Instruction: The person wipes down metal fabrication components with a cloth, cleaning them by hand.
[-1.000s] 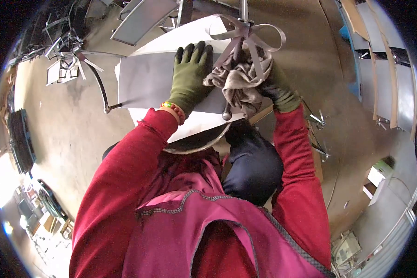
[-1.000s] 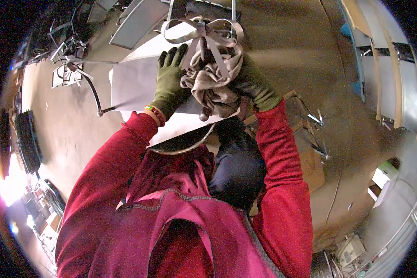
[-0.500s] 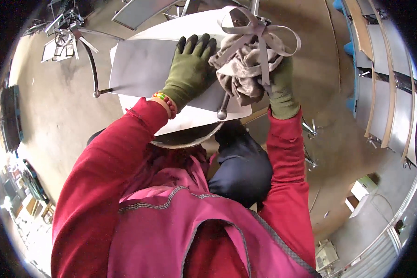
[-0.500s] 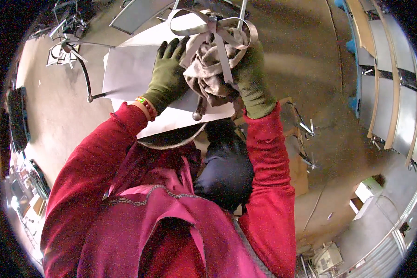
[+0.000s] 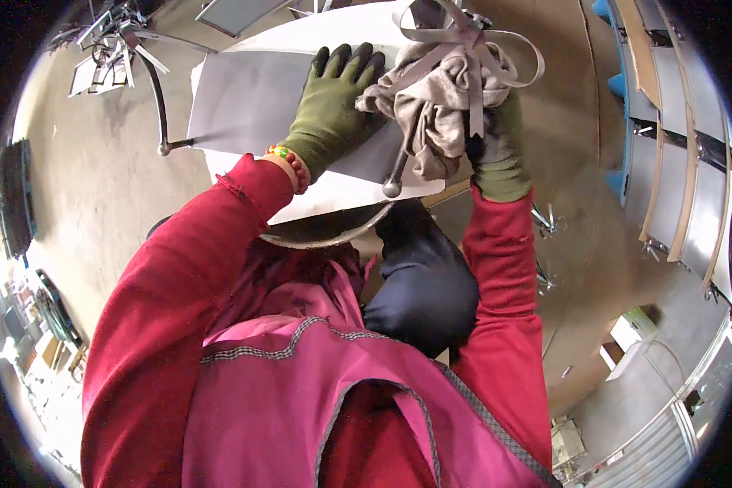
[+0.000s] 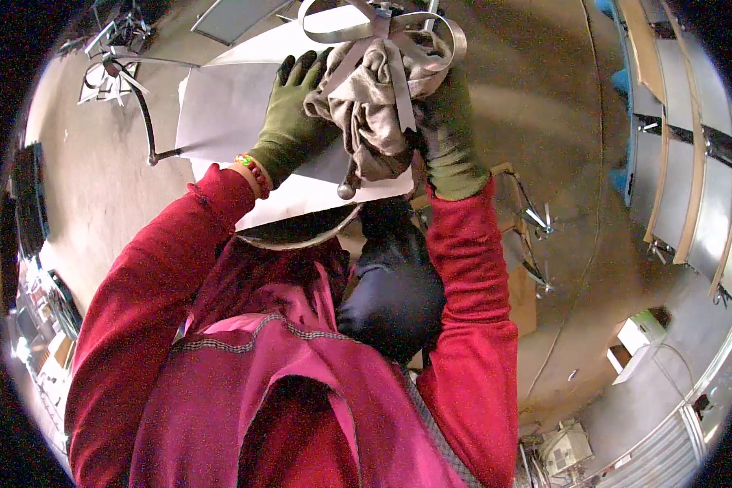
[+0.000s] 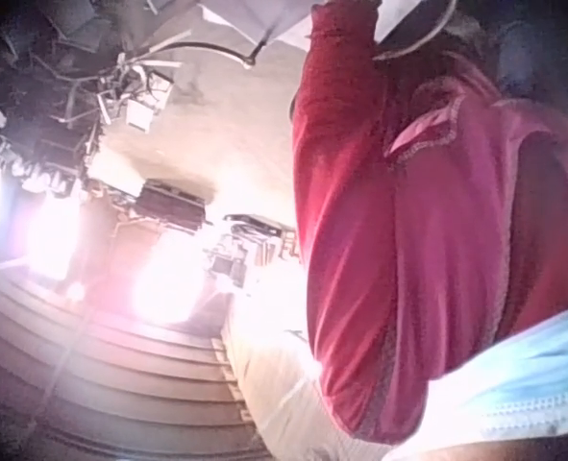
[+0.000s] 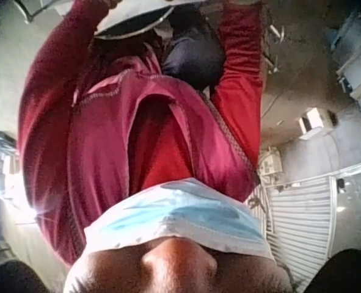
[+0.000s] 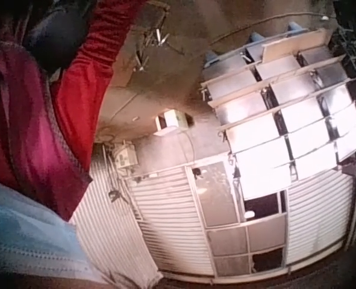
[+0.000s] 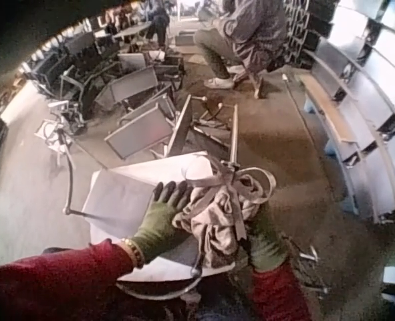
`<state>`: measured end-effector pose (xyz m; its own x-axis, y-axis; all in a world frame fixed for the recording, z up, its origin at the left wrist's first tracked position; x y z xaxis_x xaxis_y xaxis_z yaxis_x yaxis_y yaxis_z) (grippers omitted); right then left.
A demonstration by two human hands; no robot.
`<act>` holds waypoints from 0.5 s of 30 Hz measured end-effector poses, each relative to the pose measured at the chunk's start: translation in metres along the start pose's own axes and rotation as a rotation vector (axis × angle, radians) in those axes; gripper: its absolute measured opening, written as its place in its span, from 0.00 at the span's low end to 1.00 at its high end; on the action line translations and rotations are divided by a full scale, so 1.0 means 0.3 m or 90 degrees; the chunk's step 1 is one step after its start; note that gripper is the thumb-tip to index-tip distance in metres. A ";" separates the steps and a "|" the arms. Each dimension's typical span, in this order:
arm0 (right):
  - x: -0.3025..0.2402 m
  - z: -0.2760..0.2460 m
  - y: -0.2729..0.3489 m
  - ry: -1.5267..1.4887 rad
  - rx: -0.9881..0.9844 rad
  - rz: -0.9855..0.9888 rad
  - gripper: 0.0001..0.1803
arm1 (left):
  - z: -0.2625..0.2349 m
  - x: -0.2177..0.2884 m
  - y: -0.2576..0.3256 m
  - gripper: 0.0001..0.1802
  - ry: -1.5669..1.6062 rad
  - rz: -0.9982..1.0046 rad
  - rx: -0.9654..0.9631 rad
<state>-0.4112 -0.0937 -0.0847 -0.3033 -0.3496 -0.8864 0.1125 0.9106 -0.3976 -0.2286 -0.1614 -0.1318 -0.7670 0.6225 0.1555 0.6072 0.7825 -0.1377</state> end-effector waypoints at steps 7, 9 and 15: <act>-0.009 0.014 -0.008 -0.028 0.021 -0.017 0.23 | -0.016 0.001 0.001 0.36 0.002 -0.004 -0.018; -0.007 0.011 -0.005 0.024 0.013 -0.056 0.23 | -0.014 -0.003 0.003 0.37 0.011 -0.004 -0.020; 0.083 0.008 0.018 -0.290 0.001 0.134 0.20 | -0.009 0.004 -0.004 0.37 0.019 0.008 -0.016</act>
<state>-0.4160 -0.0980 -0.1096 0.1701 -0.2195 -0.9607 0.1290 0.9714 -0.1992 -0.2297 -0.1616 -0.1289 -0.7528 0.6322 0.1831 0.6222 0.7743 -0.1154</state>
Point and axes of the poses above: each hand's wrist, its own y-axis away from the middle knuckle, its own z-axis out of the palm, x = y × z, the point moved 2 cm from there along -y, towards the middle knuckle, and after that the axes turned 7 degrees about -z, right-handed, at the moved point
